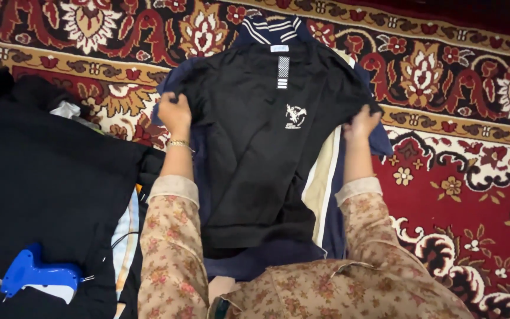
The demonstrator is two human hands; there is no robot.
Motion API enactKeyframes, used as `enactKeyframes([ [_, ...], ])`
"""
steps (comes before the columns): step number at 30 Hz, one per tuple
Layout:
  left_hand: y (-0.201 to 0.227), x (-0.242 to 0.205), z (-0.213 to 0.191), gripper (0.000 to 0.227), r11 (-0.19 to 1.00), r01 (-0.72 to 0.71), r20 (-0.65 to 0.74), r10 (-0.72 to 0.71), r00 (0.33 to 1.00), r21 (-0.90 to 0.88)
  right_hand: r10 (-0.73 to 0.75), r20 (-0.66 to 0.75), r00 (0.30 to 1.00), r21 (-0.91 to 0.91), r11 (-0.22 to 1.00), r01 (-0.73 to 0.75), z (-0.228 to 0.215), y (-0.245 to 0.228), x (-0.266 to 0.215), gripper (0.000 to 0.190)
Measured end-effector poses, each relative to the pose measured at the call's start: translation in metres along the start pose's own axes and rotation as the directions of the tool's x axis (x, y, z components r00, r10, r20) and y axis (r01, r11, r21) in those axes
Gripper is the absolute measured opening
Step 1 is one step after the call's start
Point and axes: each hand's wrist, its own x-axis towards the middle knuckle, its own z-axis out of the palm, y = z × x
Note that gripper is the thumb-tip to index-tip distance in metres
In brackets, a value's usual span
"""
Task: Using a handheld tagging gun to attach plastic fasteners and labels to various shirts.
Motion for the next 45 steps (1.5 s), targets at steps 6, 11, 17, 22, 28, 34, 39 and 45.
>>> enactKeyframes([
  [6,0.022,0.005,-0.004,0.024,0.977,-0.108,-0.037,0.103,0.994,-0.183,-0.619,-0.121,0.776,-0.329,0.762,0.557,-0.017,-0.006,0.112,0.022],
  [11,-0.005,-0.031,-0.001,0.061,0.982,-0.157,0.011,0.159,0.987,-0.108,-0.654,-0.038,0.756,-0.573,0.634,0.519,-0.036,0.003,0.059,0.053],
  [17,-0.05,-0.065,-0.003,0.04,0.988,-0.117,0.087,0.109,0.99,0.102,-0.539,-0.144,0.83,-0.657,0.679,0.328,-0.051,0.038,-0.045,0.044],
  [22,-0.08,-0.06,0.01,0.085,0.91,0.005,0.486,-0.227,0.844,0.415,-0.327,-0.035,0.944,-0.537,0.803,0.258,-0.069,0.107,-0.024,0.057],
  [28,-0.082,-0.064,0.022,0.037,0.969,0.111,0.364,-0.187,0.912,0.221,-0.199,-0.036,0.979,-0.589,0.796,0.14,-0.06,0.099,-0.006,0.049],
  [34,-0.088,-0.06,0.013,0.034,0.988,0.149,0.266,-0.155,0.951,0.041,-0.249,0.111,0.962,-0.465,0.843,0.272,-0.086,0.044,-0.027,0.041],
  [39,-0.094,-0.068,-0.004,0.037,0.985,0.164,0.291,-0.174,0.941,0.059,-0.264,0.147,0.953,-0.608,0.736,0.298,-0.117,0.042,0.01,0.033],
  [45,-0.102,-0.077,-0.021,0.07,0.976,0.16,0.441,-0.21,0.872,0.148,0.148,0.293,0.945,-0.662,0.744,0.089,-0.108,-0.048,-0.122,0.069],
])
